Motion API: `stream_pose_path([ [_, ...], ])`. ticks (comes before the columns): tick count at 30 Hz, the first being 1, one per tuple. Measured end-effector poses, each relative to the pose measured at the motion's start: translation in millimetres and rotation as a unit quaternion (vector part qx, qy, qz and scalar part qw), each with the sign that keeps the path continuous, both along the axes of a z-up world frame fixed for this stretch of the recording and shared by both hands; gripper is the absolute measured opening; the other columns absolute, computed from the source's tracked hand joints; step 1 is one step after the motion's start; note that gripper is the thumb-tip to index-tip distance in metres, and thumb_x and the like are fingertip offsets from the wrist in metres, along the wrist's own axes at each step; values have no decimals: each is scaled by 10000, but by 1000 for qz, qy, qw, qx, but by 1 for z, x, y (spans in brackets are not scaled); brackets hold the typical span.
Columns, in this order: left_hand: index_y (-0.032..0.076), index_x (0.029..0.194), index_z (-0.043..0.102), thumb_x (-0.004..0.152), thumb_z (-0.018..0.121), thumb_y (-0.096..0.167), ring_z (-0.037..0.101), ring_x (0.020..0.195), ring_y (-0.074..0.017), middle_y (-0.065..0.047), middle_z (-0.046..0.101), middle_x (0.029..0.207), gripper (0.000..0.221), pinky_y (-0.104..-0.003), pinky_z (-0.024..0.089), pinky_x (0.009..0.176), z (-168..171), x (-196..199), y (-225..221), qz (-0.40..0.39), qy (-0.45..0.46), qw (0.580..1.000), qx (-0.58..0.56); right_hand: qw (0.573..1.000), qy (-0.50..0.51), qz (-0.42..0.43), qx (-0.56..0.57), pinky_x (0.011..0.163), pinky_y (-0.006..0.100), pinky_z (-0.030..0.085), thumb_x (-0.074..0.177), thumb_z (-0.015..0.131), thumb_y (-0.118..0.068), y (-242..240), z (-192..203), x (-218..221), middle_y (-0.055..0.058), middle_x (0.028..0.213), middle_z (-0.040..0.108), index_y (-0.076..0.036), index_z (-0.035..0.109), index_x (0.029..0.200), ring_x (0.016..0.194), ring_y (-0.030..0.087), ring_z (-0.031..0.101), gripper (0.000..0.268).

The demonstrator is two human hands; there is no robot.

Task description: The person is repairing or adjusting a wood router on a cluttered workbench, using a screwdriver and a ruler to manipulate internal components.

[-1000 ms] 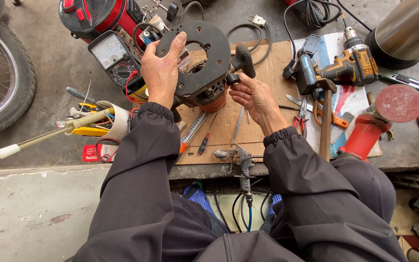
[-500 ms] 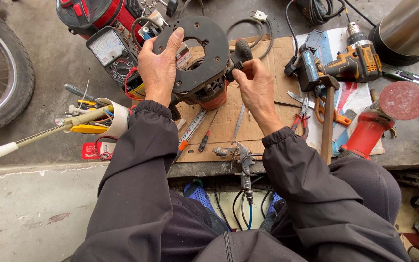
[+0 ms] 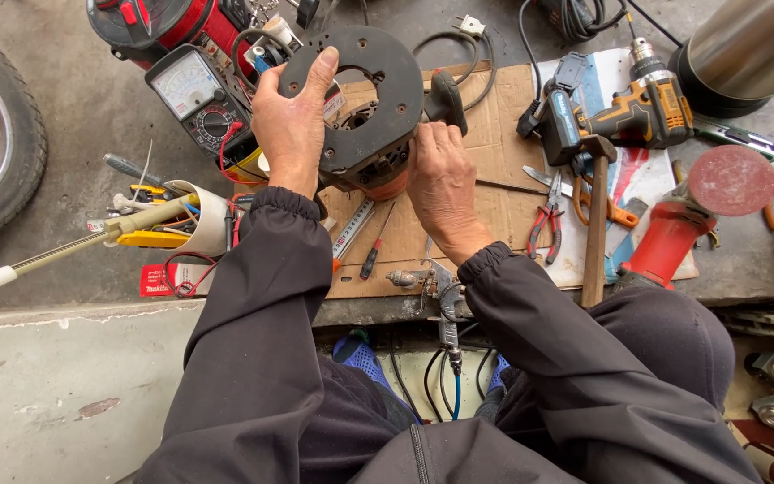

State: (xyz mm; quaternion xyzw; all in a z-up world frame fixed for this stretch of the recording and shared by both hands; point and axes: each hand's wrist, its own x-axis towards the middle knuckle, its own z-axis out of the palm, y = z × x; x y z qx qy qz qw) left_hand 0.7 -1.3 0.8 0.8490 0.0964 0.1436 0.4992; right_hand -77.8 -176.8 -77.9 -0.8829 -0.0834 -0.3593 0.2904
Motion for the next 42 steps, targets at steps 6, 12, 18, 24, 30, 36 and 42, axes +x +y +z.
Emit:
stream_pose_path([
  [6, 72, 1257, 744, 807, 789, 721, 785, 894, -89, -18, 819, 1061, 792, -248, 650, 800, 11, -8, -1, -7, 25, 1000, -16, 997, 64, 37, 5, 769, 302, 632, 1025, 736, -26, -19, -8, 1, 72, 1056, 702, -36, 697, 1140, 856, 173, 658, 122],
  [12, 54, 1244, 746, 774, 776, 753, 812, 876, -94, -25, 843, 1035, 842, -242, 660, 810, 11, -7, 3, -15, 19, 999, -32, 980, 166, 30, 109, 719, 272, 631, 965, 606, 5, -55, -12, 0, 169, 1175, 806, 12, 747, 1281, 828, 176, 732, 346],
  [18, 49, 1284, 730, 779, 786, 735, 801, 874, -88, -32, 827, 1058, 853, -232, 657, 796, 14, -11, 3, -16, 33, 998, -44, 973, 157, 24, 166, 693, 275, 628, 1007, 644, -47, -62, -3, -5, 115, 998, 814, -11, 761, 1136, 792, 168, 732, 178],
  [24, 45, 1274, 743, 783, 791, 726, 813, 874, -97, -40, 832, 1055, 841, -229, 664, 785, 9, -7, 3, -14, 23, 999, -45, 983, 172, 34, 44, 666, 411, 628, 1073, 742, -470, -25, -6, 0, 216, 1084, 791, 24, 653, 1241, 828, 295, 791, 529],
  [30, 52, 1267, 745, 770, 780, 747, 814, 868, -98, -37, 835, 1042, 855, -234, 663, 789, 7, -4, 4, -8, 22, 999, -35, 992, 126, -22, -14, 562, 399, 562, 1055, 733, -141, -10, -17, 13, 136, 859, 685, -23, 616, 1054, 644, 249, 668, 166],
  [36, 52, 1242, 751, 771, 779, 745, 808, 852, -93, -36, 835, 1026, 838, -235, 660, 776, 8, -5, 5, -6, 20, 999, -35, 990, 135, -21, 35, 508, 449, 556, 1108, 690, -129, -15, -14, 16, 149, 795, 710, -27, 577, 1011, 529, 284, 672, 180],
  [42, 55, 1257, 742, 775, 770, 753, 822, 879, -103, -48, 833, 1057, 849, -240, 667, 799, 6, -4, 6, -10, 21, 999, -32, 884, 269, 83, 373, 682, 238, 737, 1110, 674, -217, -33, -7, 19, 80, 910, 806, -58, 695, 1033, 733, 132, 816, 178],
])
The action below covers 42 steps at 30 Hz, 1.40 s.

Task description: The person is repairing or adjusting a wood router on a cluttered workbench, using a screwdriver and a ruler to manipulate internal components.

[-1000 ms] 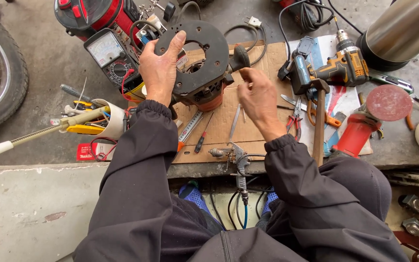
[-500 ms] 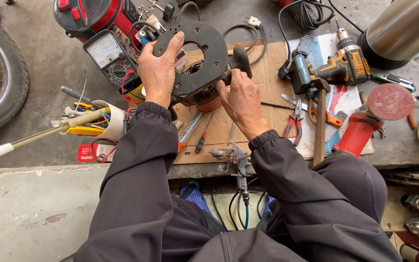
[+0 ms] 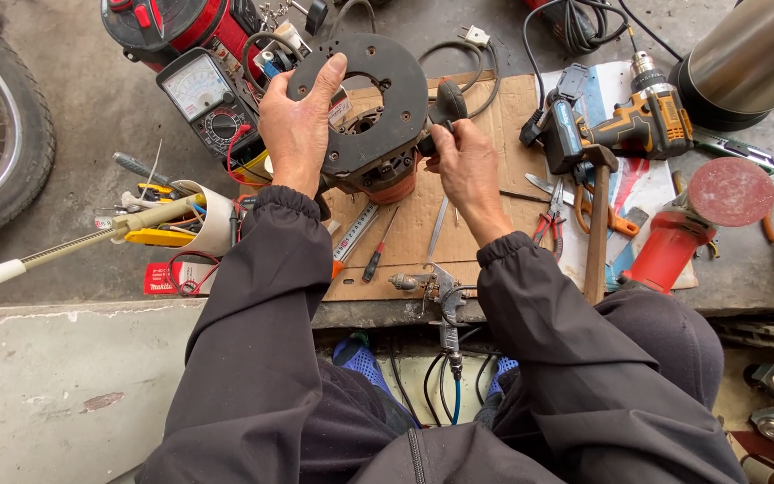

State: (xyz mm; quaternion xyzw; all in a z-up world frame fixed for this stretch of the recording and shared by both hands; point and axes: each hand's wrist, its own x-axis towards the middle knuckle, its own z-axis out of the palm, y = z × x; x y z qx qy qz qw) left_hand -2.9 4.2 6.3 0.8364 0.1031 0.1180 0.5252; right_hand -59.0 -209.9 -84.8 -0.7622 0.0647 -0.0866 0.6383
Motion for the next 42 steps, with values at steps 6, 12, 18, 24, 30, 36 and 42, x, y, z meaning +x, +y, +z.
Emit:
stream_pose_path([
  [6, 60, 1240, 752, 781, 769, 741, 800, 827, -85, -30, 826, 1012, 821, -227, 658, 753, 0, 1, 0, -2, -2, 1000, 3, 939, 196, -4, 281, 686, 261, 663, 1032, 658, -357, -9, 7, -6, 163, 896, 774, 45, 770, 1129, 743, 227, 794, 429],
  [12, 56, 1262, 742, 782, 769, 746, 811, 840, -90, -40, 830, 1024, 841, -230, 665, 764, 0, 2, 1, -5, -3, 1000, 3, 925, 199, -36, 323, 774, 330, 708, 1083, 575, -353, -21, -28, -3, 277, 1012, 775, 134, 663, 1291, 842, 319, 819, 537],
  [18, 53, 1255, 746, 776, 775, 752, 821, 844, -95, -46, 841, 1028, 848, -223, 667, 758, -2, 2, 1, -6, -4, 1000, 0, 914, 190, -10, 359, 824, 337, 706, 1035, 669, -332, -19, -18, -7, 324, 1113, 784, 92, 674, 1262, 943, 341, 828, 480],
  [24, 51, 1264, 742, 788, 755, 767, 815, 843, -91, -42, 831, 1024, 860, -221, 665, 756, -5, 4, 2, -10, -10, 1000, 9, 925, 176, -11, 337, 814, 277, 694, 993, 769, -250, -17, -16, -8, 198, 1017, 801, 55, 739, 1168, 883, 243, 820, 353],
  [30, 57, 1260, 741, 782, 760, 761, 820, 828, -84, -39, 838, 1014, 851, -213, 670, 746, -3, 3, 3, -12, -4, 1000, 3, 953, 122, -28, 277, 736, 225, 662, 973, 802, -211, -15, -13, -6, 129, 958, 791, 18, 705, 1142, 810, 177, 811, 301],
  [36, 57, 1233, 747, 784, 746, 784, 805, 812, -84, -28, 821, 984, 855, -222, 660, 734, -7, 5, 5, -14, -17, 1000, 11, 994, -8, -18, 110, 758, 244, 709, 1009, 761, -78, -7, -14, 0, 74, 919, 732, -29, 645, 1064, 798, 128, 760, 137],
  [42, 46, 1245, 750, 795, 755, 766, 806, 816, -91, -35, 829, 991, 849, -229, 659, 731, -6, 2, 0, -5, -28, 999, 18, 981, -109, -27, -161, 562, 251, 615, 1052, 705, -8, 9, -6, -8, 18, 854, 720, -127, 566, 1058, 657, 108, 671, 183],
])
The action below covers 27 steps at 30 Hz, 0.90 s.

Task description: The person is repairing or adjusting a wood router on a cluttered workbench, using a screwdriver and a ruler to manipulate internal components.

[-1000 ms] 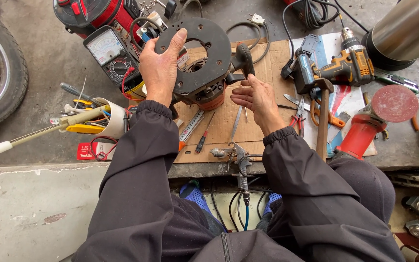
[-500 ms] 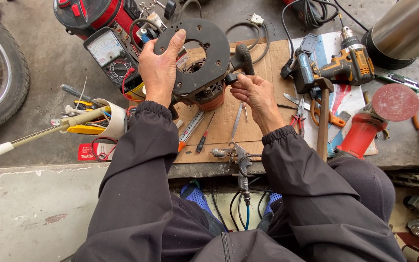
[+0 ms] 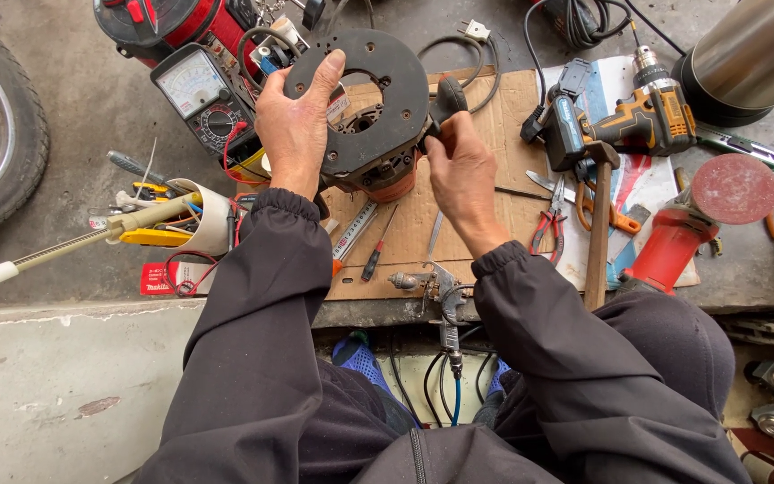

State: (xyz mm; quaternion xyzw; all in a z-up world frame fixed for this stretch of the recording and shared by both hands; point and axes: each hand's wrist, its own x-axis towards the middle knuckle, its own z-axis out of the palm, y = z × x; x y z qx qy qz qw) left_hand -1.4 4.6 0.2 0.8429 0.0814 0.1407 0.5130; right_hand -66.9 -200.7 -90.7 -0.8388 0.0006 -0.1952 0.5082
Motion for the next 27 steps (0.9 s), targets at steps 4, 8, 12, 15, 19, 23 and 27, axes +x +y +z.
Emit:
stream_pose_path([
  [4, 60, 1232, 752, 797, 752, 777, 792, 859, -89, -26, 818, 1022, 839, -239, 647, 771, 2, -1, -1, 3, 1, 1000, 2, 995, -60, -23, -78, 574, 359, 580, 1018, 703, 32, 17, 13, -9, 75, 919, 687, -65, 531, 1032, 635, 172, 629, 198],
  [8, 69, 1286, 737, 764, 764, 788, 822, 887, -107, -41, 834, 1070, 889, -254, 673, 776, 3, -1, -3, 5, 26, 1000, -5, 968, -108, -70, -218, 649, 364, 574, 994, 670, 65, 32, 11, -15, 109, 988, 635, -19, 591, 1178, 802, 222, 613, 218],
  [12, 66, 1243, 735, 812, 782, 720, 821, 874, -92, -25, 835, 1042, 786, -237, 669, 778, 3, 2, -1, -22, 3, 999, -34, 952, -152, -113, -239, 658, 383, 534, 982, 656, 90, 40, 10, -15, 116, 978, 642, -26, 587, 1135, 826, 245, 596, 204],
  [15, 41, 1232, 752, 812, 796, 683, 799, 916, -108, -35, 832, 1071, 769, -269, 642, 816, 6, -4, 0, -8, 5, 999, -34, 960, -151, -87, -218, 741, 380, 652, 1043, 656, 59, 39, 4, -18, 133, 1098, 698, -8, 599, 1262, 869, 246, 689, 236],
  [19, 42, 1246, 741, 765, 822, 680, 853, 912, -103, -44, 834, 1060, 803, -228, 668, 797, 15, -8, -4, -8, 26, 997, -76, 974, -121, -62, -180, 799, 405, 560, 990, 700, 31, 31, 13, -20, 119, 1082, 700, -18, 615, 1237, 919, 266, 674, 266],
  [23, 38, 1272, 733, 761, 824, 661, 831, 878, -83, -35, 866, 1040, 811, -214, 675, 776, 17, -5, -3, -6, 29, 996, -79, 987, -85, -60, -122, 647, 383, 559, 1041, 706, -36, 21, 12, -7, 104, 926, 724, -23, 606, 1112, 718, 210, 659, 124],
  [27, 43, 1290, 726, 755, 809, 696, 830, 877, -92, -42, 862, 1069, 849, -226, 680, 763, 13, -5, -1, -5, 32, 998, -62, 987, 48, -49, 146, 612, 267, 645, 1110, 645, -150, 6, 4, -2, 91, 884, 787, 17, 625, 1127, 696, 147, 800, 169],
])
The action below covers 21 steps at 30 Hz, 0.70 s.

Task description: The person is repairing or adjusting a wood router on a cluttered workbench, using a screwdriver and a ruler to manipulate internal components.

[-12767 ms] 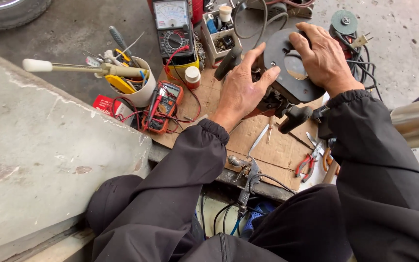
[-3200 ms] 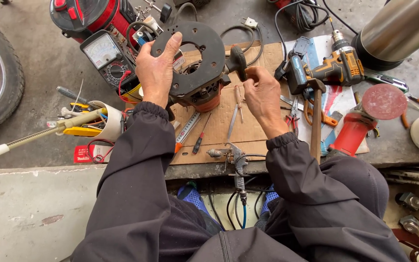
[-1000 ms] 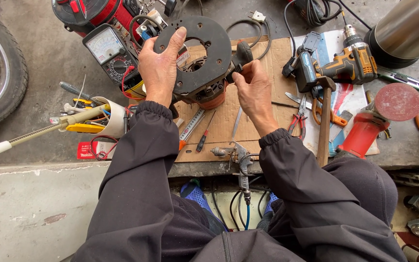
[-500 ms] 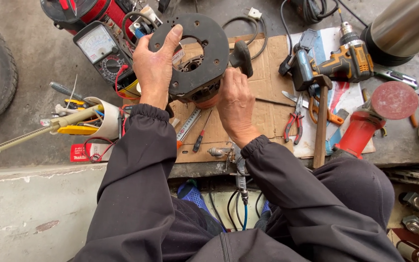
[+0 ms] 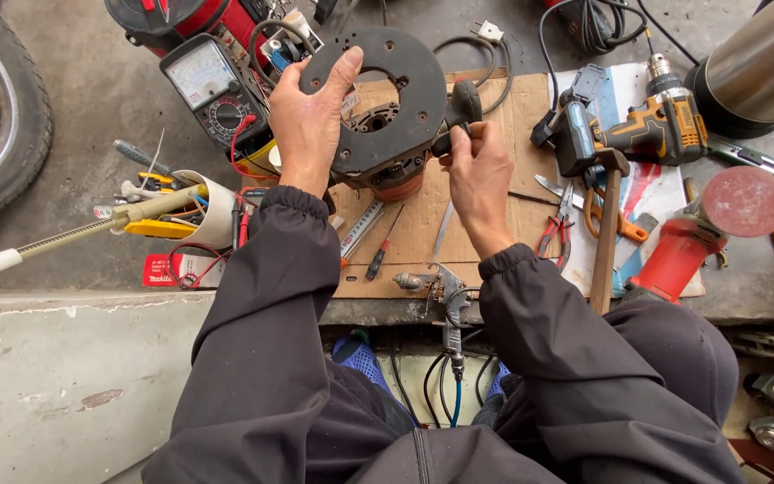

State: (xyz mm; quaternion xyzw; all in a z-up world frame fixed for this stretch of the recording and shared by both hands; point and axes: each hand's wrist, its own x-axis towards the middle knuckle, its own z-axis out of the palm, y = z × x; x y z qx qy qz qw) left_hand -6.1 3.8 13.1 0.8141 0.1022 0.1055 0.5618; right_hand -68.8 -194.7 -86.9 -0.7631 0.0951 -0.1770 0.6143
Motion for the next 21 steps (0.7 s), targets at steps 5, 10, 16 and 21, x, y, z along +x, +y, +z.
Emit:
stream_pose_path([
  [5, 26, 1277, 729, 757, 811, 705, 835, 863, -85, -43, 868, 1029, 859, -220, 678, 758, -6, 6, 1, -4, -21, 1000, 5, 919, 167, 37, 356, 656, 255, 677, 1084, 654, -190, -21, -15, 8, 170, 911, 781, 65, 643, 1205, 748, 223, 816, 283],
  [10, 27, 1281, 725, 759, 811, 703, 847, 864, -86, -43, 871, 1033, 859, -218, 690, 765, -5, 6, 0, -3, -15, 1000, 5, 917, 185, 22, 352, 648, 243, 654, 1090, 633, -207, -31, -9, 1, 179, 976, 791, 69, 618, 1311, 749, 207, 803, 354],
  [16, 66, 1239, 752, 778, 776, 737, 790, 794, -77, -17, 822, 957, 815, -226, 651, 703, -6, 4, 1, 3, -15, 1000, 26, 972, 55, -47, 225, 713, 230, 672, 1086, 613, -142, -51, 24, -2, 95, 1029, 774, -11, 632, 1274, 780, 127, 778, 229],
  [21, 73, 1177, 768, 806, 808, 658, 776, 770, -95, -8, 822, 949, 694, -260, 657, 712, -11, 4, 3, 3, -46, 999, 11, 991, -134, 21, -23, 875, 300, 638, 1158, 577, -187, -45, 90, -7, 117, 1118, 730, 1, 610, 1295, 976, 174, 732, 236],
])
